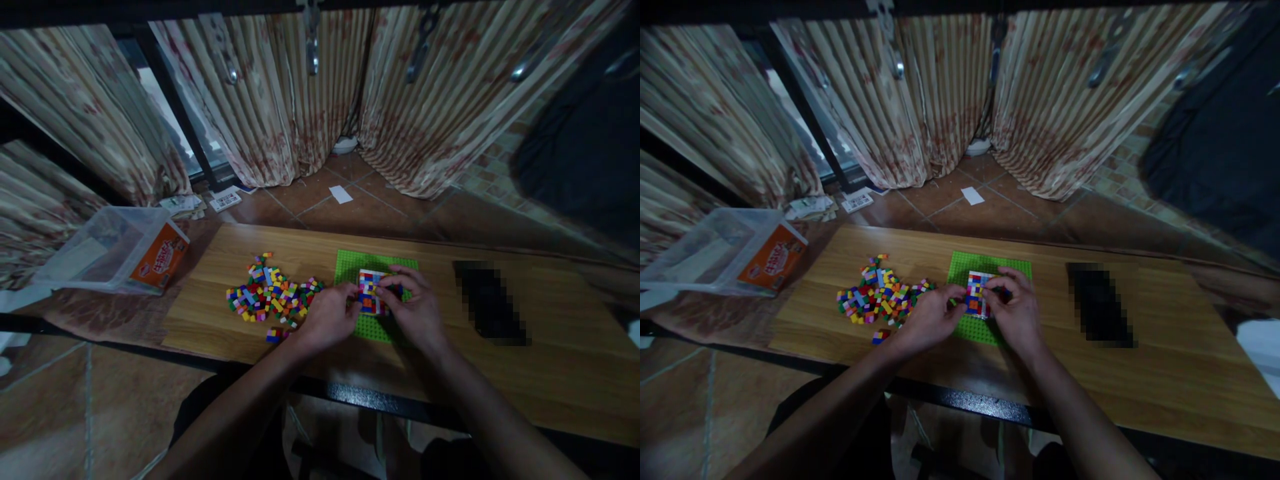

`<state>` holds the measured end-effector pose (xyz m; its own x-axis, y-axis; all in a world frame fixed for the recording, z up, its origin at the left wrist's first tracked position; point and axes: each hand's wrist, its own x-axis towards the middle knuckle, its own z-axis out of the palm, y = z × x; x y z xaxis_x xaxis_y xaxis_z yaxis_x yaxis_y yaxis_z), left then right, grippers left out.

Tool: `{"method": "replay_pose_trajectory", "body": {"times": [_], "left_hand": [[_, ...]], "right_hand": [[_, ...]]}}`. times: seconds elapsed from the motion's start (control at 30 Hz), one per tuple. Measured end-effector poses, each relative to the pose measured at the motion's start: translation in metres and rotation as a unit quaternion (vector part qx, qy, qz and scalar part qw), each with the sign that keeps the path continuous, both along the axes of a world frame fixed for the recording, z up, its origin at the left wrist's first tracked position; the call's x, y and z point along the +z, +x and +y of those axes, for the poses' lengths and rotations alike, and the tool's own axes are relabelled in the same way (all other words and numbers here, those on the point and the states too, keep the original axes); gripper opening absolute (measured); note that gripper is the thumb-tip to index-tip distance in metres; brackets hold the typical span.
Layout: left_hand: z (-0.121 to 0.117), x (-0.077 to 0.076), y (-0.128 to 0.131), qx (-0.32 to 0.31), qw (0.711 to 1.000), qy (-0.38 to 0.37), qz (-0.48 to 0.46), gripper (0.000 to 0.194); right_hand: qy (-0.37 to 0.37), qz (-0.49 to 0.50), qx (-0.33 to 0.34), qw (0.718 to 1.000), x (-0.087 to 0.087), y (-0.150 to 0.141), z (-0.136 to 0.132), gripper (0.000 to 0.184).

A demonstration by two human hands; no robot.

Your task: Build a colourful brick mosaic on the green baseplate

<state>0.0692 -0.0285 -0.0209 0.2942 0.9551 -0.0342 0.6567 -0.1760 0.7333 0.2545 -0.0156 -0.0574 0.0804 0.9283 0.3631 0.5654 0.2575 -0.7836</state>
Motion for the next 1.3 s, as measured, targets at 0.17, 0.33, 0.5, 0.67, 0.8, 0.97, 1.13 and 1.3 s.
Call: {"method": "replay_pose_trajectory", "body": {"times": [0.17,0.33,0.5,0.67,0.8,0.97,1.13,1.3], "left_hand": [[0.0,-0.001,0.0,0.002,1.0,0.003,0.012,0.027],[-0.001,-0.006,0.001,0.0,1.0,0.013,-0.001,0.027],[0.0,-0.007,0.001,0.0,1.0,0.007,0.0,0.026],[0.0,-0.006,0.001,0.0,1.0,0.007,0.002,0.027],[0.001,-0.004,0.001,-0.004,1.0,-0.001,0.003,0.026],[0.001,-0.004,-0.001,-0.024,1.0,-0.016,0.006,0.025],[0.003,-0.01,0.002,-0.034,0.999,-0.02,0.033,0.03],[0.002,-0.018,0.01,-0.032,0.999,-0.008,0.026,0.034]], "right_hand": [[-0.031,0.052,0.0,0.998,-0.006,0.0,0.003,0.016],[-0.033,0.065,0.002,0.997,-0.008,0.001,0.004,0.017],[-0.05,0.078,0.004,0.996,-0.008,0.001,0.005,0.016],[-0.056,0.084,0.009,0.995,-0.007,-0.001,0.004,0.013],[-0.06,0.089,0.01,0.994,-0.007,-0.002,0.004,0.015],[-0.074,0.081,0.012,0.994,-0.007,0.002,0.004,0.021],[-0.117,0.051,0.008,0.992,0.0,0.005,0.003,0.032],[-0.14,0.036,-0.02,0.989,0.005,0.006,0.004,0.033]]}}
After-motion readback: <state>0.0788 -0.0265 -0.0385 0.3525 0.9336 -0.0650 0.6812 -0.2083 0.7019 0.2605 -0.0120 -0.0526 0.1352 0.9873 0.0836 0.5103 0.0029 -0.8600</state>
